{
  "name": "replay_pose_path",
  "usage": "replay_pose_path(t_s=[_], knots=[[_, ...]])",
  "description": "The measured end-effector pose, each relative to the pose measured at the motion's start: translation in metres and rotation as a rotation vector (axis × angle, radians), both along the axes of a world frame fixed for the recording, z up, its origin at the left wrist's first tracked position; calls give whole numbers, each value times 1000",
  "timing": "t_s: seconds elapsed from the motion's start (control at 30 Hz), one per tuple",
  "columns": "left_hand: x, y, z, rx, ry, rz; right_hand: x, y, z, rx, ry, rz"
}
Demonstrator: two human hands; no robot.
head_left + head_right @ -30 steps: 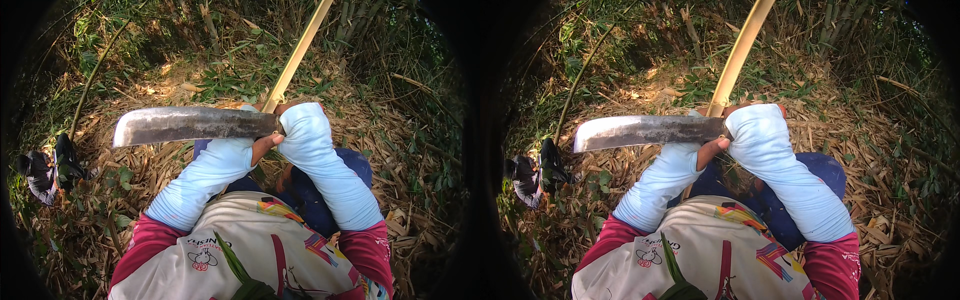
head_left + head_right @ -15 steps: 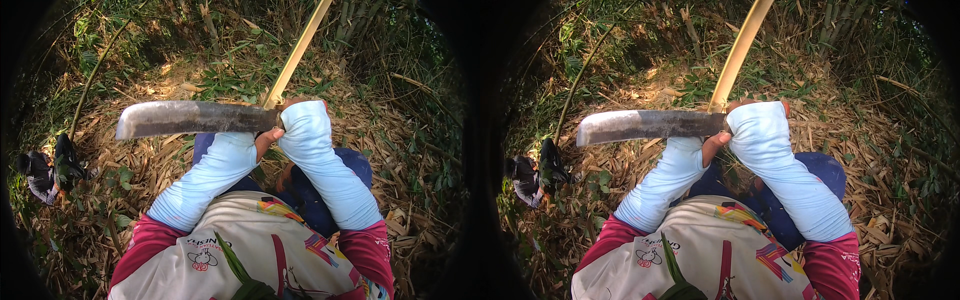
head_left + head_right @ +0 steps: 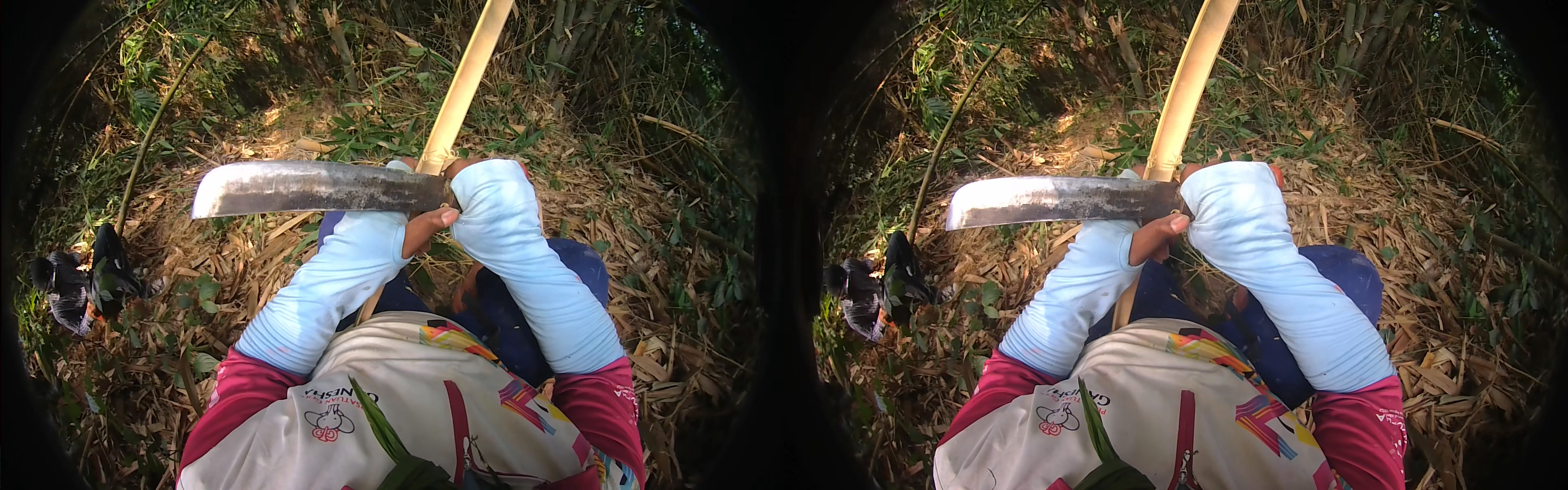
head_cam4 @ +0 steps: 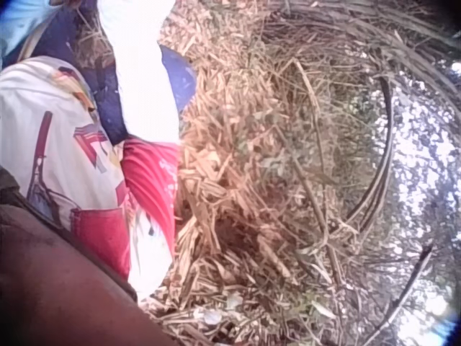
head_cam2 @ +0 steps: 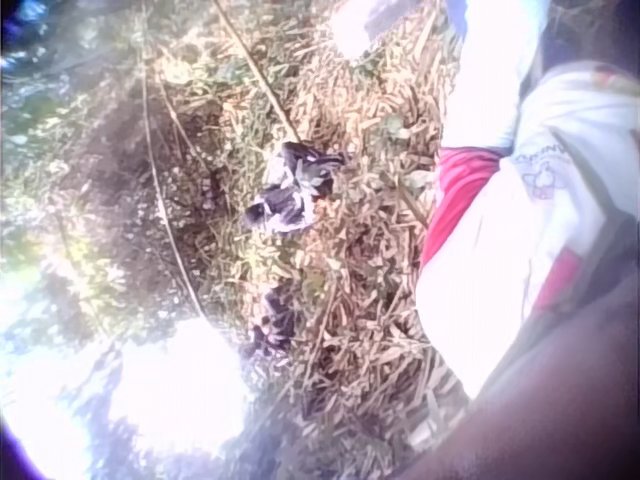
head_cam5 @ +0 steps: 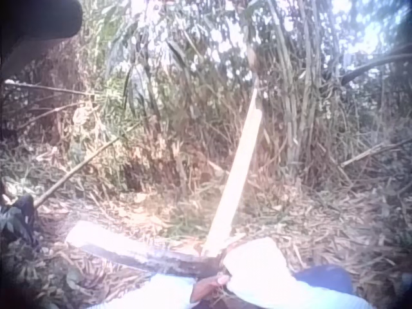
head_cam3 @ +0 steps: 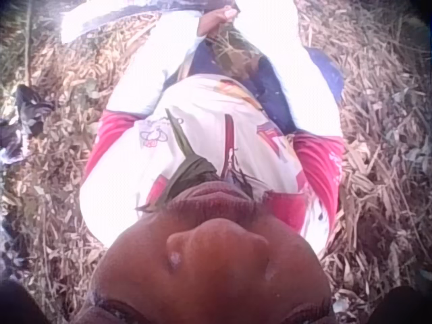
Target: The person sits on the ground in a bamboo forest and uses a large machete to split a long bamboo stalk into thin strips. They repeatedly strike the bamboo with the machete to separate it into usable pieces.
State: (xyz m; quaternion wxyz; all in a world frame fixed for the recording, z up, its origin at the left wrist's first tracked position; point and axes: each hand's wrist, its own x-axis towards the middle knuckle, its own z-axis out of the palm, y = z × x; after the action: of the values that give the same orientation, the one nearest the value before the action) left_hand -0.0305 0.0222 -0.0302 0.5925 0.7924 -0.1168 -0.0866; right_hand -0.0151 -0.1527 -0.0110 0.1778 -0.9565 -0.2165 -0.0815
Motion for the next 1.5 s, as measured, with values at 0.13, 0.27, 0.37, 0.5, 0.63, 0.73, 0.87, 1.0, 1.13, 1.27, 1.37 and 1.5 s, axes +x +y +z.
replay_pose_path(t_s=[0.13, 0.27, 0.37, 0.5, 0.63, 0.73, 0.87, 1.0, 1.13, 1.27, 1.37, 1.5], knots=[[-3, 1, 2, -49, -29, -23, -4, -2, 2, 62, 17, 38], [-1, 1, -5, -93, 2, -68, -1, -7, -9, 133, -24, 93], [-2, 1, -7, -174, 81, -95, -2, -9, -9, 141, -86, 110], [-5, -1, -6, -223, 63, -98, -3, -9, -11, 97, -94, 95], [-6, 1, -12, -97, 85, -42, -7, -8, -4, 43, -78, 75], [-7, 2, -17, 62, -23, 13, -8, -7, -3, -13, -72, 46], [-9, 0, -22, 81, -28, 46, -8, -7, -6, 17, -78, 24], [-10, -8, -32, -63, -29, 166, -5, -6, -8, 21, -54, 15], [-9, -10, -35, -54, -22, 232, -4, -7, -9, 11, -104, 6], [-10, -11, -23, 10, -65, 219, -1, -5, -13, 41, -131, -24], [-7, -12, -23, 10, -41, 196, 0, -4, -14, -13, -139, -65], [-2, -19, -17, -7, -13, 241, 4, 2, -7, -6, -19, -150]])
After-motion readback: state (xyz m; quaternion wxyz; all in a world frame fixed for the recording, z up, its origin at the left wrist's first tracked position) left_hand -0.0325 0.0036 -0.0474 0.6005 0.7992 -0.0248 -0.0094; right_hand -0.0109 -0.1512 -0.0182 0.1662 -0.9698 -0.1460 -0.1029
